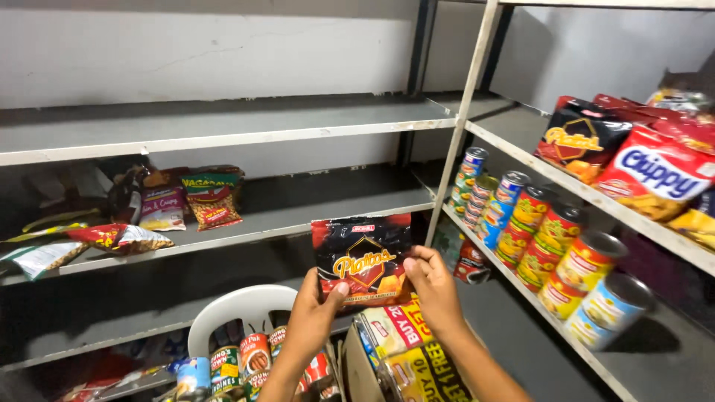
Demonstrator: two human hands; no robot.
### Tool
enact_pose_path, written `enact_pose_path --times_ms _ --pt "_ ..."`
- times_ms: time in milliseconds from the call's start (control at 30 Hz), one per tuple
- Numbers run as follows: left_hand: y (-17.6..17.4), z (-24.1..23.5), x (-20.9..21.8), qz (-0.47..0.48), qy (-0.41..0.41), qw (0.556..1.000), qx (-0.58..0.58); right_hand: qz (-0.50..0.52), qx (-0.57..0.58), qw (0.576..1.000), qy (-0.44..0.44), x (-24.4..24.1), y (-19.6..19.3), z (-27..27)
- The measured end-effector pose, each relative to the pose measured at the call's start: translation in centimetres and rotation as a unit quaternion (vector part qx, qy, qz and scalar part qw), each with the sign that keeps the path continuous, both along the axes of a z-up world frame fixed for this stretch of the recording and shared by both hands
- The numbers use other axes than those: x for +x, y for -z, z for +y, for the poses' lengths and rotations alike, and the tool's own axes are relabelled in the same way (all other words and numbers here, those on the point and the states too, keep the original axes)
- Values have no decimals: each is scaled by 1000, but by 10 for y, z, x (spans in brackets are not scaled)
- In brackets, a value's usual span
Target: Organize bags of snacks and chips on retail shelves.
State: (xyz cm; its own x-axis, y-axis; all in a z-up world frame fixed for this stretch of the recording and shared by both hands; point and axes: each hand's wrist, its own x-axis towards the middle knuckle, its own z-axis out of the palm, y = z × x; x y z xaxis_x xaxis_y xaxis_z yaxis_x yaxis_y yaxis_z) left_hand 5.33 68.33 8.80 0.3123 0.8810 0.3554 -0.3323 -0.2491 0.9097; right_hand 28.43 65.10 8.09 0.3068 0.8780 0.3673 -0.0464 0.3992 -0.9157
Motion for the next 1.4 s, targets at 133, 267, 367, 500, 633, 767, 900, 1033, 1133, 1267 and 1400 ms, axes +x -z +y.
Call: enact_pose_path --times_ms 133,267,367,500,633,767,900,1033,1133,1267,1400 --pt "-11 -89 -2 9 9 998 -62 9 -17 1000 -19 -16 -20 -104" --pt "-2 -165 -2 -20 29 995 -96 33 -54 997 -44 -23 -11 -189" --pt "0 -222 -4 -72 38 988 -128 24 -72 996 -49 -24 -10 -246" --pt "13 -274 -10 -49 51 991 -112 8 -92 995 -25 -21 -6 -308" --pt "7 -312 -12 -17 75 991 -111 44 -132 990 22 -28 -18 -362" --pt "1 -328 -15 47 121 989 -77 53 -112 990 62 -22 -16 -394" --pt "-27 -340 -20 101 150 983 -35 51 -74 992 89 -20 -12 -415" --pt "-21 -334 -19 71 202 977 -19 76 -70 987 121 -26 -9 -429" --pt "-28 -336 -27 56 220 974 -11 66 -30 986 151 -45 -16 -446" --pt "-28 -329 -33 28 298 951 -73 89 -30 978 187 -62 -15 -459" --pt "-36 -334 -37 11 368 924 -104 95 -59 962 250 -92 -33 -485"
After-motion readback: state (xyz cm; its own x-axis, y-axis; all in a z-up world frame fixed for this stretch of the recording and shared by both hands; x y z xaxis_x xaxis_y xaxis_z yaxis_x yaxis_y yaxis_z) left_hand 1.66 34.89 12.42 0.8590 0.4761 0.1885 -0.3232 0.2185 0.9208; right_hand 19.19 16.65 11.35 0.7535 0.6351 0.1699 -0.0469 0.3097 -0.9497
